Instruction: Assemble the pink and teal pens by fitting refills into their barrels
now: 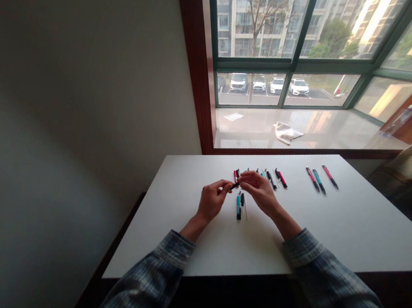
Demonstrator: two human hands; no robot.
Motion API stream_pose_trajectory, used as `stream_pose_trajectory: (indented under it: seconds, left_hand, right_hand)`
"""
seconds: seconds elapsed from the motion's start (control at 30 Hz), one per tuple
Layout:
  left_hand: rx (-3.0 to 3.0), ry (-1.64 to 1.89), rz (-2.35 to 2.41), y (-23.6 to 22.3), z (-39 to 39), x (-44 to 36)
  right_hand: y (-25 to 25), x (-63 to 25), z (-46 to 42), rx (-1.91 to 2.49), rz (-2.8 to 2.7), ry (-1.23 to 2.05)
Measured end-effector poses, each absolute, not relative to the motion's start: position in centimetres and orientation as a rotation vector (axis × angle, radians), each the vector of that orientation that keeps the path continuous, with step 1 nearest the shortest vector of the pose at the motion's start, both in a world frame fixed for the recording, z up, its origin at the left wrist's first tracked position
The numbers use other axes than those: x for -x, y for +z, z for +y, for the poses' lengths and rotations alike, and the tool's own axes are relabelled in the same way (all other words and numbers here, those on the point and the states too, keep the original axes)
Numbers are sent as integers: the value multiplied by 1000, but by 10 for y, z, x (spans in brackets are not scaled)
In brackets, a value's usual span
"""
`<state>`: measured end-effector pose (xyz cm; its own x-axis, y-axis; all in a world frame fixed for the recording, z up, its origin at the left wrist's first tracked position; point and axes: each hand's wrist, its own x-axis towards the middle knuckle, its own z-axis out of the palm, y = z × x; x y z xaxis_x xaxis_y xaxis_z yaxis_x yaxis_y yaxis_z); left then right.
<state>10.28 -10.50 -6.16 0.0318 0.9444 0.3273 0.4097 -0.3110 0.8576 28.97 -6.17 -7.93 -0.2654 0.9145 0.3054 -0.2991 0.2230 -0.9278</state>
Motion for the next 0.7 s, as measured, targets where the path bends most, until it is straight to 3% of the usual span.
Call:
stream_pose_trajectory:
  seconds: [0.37,0.7]
  left_hand:
    - [-1497,1188,1210,-65,-99,-103]
    - [-1371,1304,1266,-62,-92,-94]
  right_hand:
    - [-72,-296,-61,682,-1255,1234]
    - [-99,-330,-68,1042,-1742,692]
